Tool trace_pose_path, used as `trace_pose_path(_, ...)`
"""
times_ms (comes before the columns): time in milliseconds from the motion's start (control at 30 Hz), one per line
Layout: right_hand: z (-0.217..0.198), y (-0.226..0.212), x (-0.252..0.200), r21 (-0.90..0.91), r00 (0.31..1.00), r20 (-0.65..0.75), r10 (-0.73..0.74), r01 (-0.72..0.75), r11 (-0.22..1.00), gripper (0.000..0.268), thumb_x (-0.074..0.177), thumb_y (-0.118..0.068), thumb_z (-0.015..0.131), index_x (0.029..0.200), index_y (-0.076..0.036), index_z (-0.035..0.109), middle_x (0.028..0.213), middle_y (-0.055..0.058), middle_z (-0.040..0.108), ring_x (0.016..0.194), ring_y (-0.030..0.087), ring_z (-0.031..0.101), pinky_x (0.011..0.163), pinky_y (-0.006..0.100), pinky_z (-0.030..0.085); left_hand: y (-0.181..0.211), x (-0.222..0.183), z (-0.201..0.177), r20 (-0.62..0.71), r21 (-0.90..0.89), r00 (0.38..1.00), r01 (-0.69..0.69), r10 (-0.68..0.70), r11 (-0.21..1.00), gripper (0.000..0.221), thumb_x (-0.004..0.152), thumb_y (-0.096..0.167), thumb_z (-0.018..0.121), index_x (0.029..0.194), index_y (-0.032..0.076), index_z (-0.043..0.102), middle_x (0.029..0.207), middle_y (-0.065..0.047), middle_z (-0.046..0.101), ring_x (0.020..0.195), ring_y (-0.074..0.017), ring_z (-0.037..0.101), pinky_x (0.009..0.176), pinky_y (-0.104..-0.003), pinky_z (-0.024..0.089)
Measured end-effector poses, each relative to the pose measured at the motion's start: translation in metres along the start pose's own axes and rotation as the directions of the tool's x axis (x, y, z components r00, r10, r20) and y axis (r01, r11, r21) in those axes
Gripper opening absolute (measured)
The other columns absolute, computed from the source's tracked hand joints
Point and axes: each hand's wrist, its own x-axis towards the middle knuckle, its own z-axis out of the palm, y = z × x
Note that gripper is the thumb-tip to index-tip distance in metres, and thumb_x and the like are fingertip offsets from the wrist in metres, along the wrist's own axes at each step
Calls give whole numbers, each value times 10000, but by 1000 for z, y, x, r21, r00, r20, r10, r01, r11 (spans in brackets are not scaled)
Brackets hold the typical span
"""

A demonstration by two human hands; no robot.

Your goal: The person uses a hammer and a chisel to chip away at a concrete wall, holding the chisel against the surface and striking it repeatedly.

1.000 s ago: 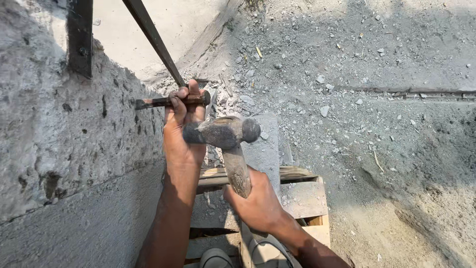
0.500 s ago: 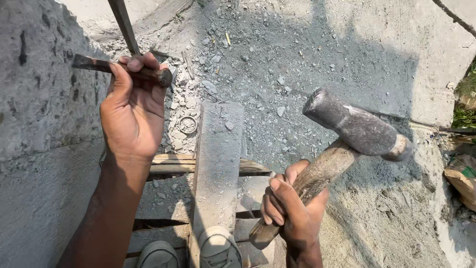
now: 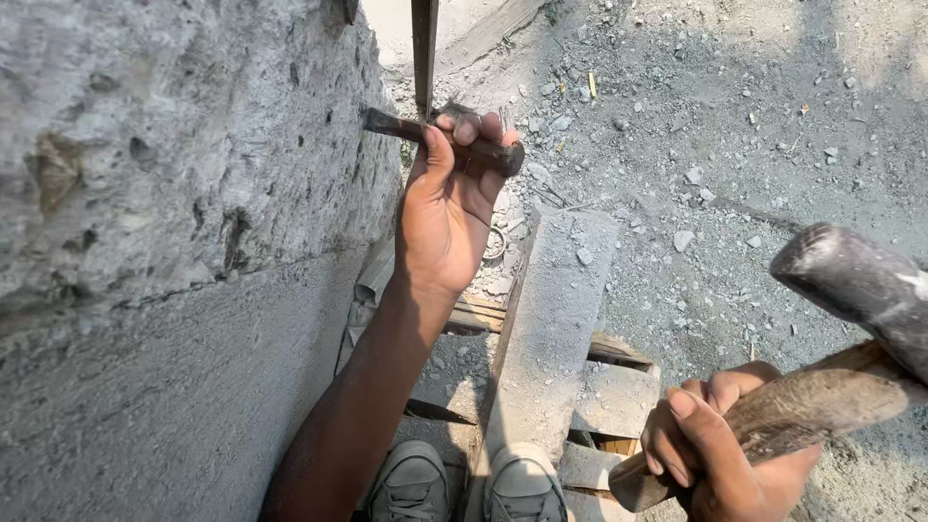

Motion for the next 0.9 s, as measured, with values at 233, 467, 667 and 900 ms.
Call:
trace_pose_path(233,-46,-39,37,84,991,74,-111,105,991,259,1038,-124,529,815,-149,401,490,-19,357,398,136,453,481,397,470,7,0,9,-43,-19,999,-20,19,1000,177,1105,265,549,1147,94,530,1101,-46,583,1244,-235,631,1147,-402,536)
trace_pose_path(467,21,-35,26,19,991,-11,-131,131,991,178,1005,-89,521,882,-152,408,541,-23,344,409,106,400,444,355,451,6,0,6,0,31,1000,-4,4,1000,167,1123,264,556,1162,103,535,1104,-48,576,1221,-261,641,1111,-398,554)
trace_pose_path(667,66,-11,29,322,920,-104,-378,391,863,142,975,-60,514,940,-154,414,584,-26,333,418,80,355,412,320,434,-3,5,10,-45,15,999,-1,2,1000,173,1117,253,544,1150,85,526,1096,-47,572,1219,-235,635,1154,-418,545)
trace_pose_path(900,49,19,43,-400,956,81,280,-226,888,109,819,-92,719,822,-82,611,622,2,591,507,84,546,442,289,475,-35,10,26,-17,34,1000,2,-1,999,176,1094,233,549,1130,61,547,1102,-64,600,1194,-226,634,1155,-413,533)
